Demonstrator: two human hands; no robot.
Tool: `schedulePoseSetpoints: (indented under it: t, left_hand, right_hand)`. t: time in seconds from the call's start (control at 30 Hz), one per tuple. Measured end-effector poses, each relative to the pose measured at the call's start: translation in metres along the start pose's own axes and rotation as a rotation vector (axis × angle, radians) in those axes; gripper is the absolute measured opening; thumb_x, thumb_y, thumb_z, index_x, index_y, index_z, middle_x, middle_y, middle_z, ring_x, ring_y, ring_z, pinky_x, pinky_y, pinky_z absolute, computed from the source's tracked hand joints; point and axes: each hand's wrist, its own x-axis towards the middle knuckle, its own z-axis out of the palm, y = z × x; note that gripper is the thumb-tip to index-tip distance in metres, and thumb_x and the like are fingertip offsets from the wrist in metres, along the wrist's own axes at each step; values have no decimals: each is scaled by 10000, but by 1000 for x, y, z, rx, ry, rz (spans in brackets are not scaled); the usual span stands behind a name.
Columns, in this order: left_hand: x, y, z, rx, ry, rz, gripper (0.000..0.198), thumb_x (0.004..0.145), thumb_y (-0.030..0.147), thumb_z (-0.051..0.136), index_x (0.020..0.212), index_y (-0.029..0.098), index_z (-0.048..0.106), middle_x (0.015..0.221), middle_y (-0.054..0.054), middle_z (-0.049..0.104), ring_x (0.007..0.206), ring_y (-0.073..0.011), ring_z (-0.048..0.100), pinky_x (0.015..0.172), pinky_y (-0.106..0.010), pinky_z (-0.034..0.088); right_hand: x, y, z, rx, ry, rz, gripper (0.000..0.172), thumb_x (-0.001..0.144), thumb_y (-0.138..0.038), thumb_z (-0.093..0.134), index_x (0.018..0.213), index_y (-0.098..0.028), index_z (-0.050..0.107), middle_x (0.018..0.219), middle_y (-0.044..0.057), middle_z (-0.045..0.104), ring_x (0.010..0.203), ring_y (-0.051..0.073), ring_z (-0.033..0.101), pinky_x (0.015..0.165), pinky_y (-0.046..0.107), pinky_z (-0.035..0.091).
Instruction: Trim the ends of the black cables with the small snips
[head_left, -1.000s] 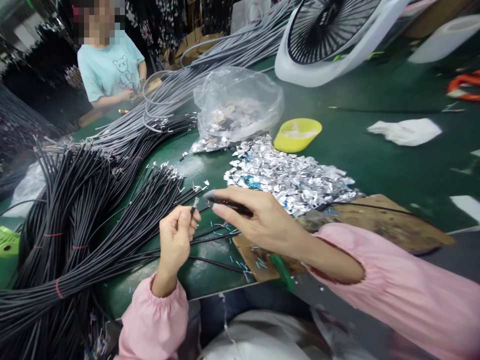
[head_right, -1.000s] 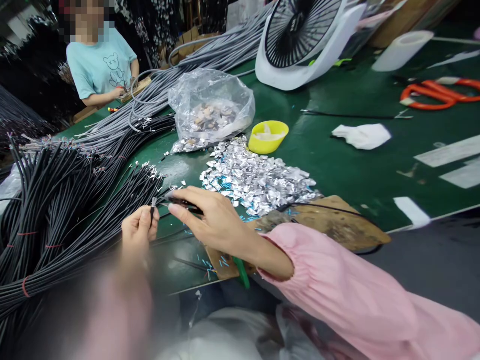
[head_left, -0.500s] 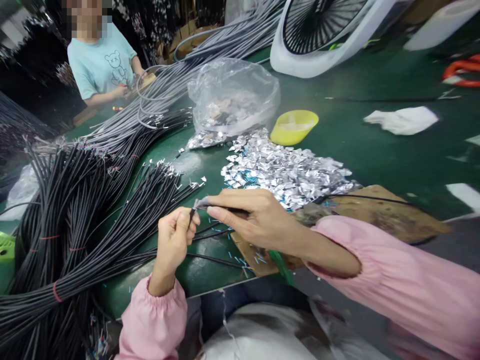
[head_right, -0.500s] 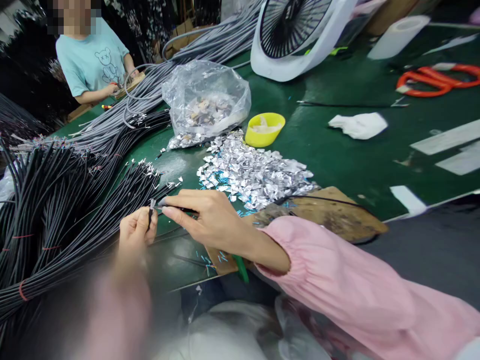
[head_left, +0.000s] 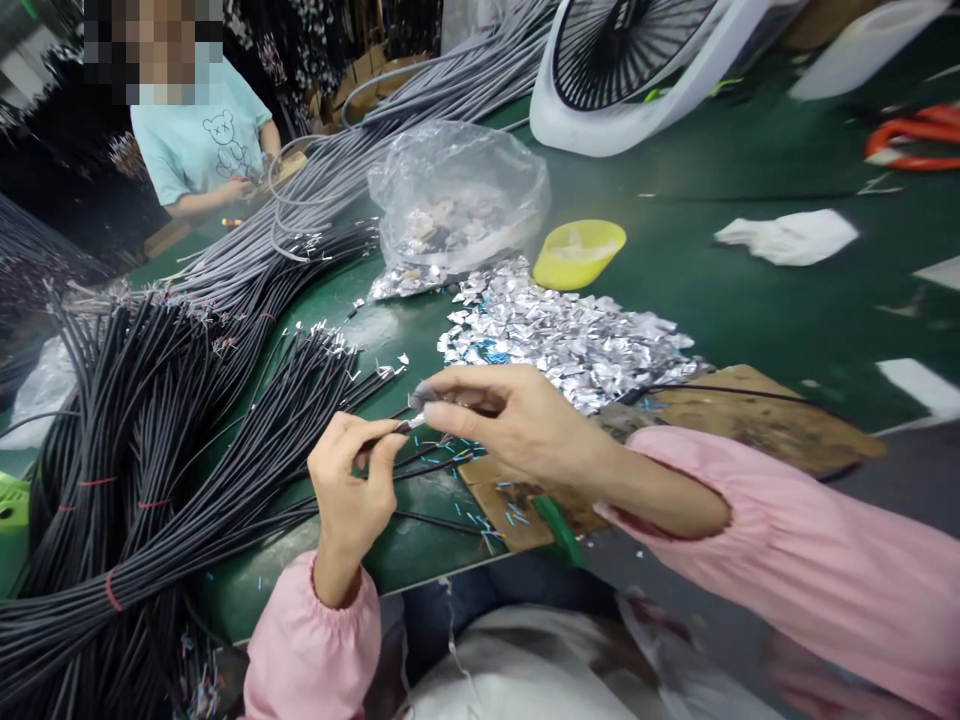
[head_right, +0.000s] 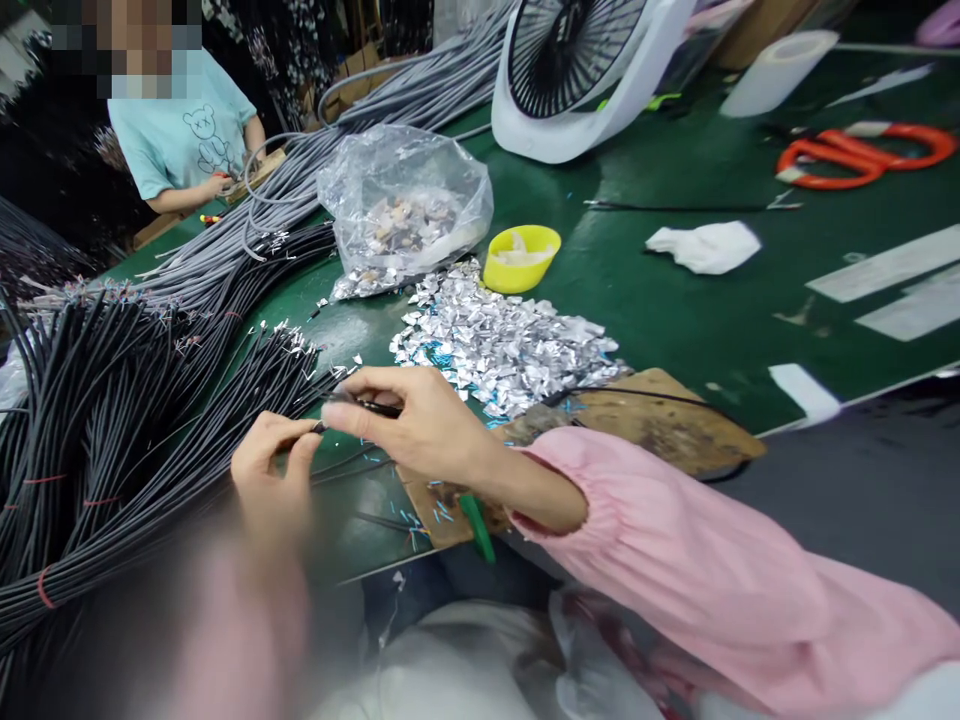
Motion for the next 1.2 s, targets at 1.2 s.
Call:
schedulePoseSetpoints:
  t: [1.2]
  left_hand:
    - [6, 8, 1, -412, -15, -418, 247, 682, 369, 705, 639, 131, 653, 499, 46, 464, 398, -54, 451, 388, -179, 357]
  right_hand:
    - [0, -2, 4, -41, 91, -191, 109, 784, -189, 584, 748, -140, 674, 642, 32, 633, 556, 113, 557, 511, 228, 432]
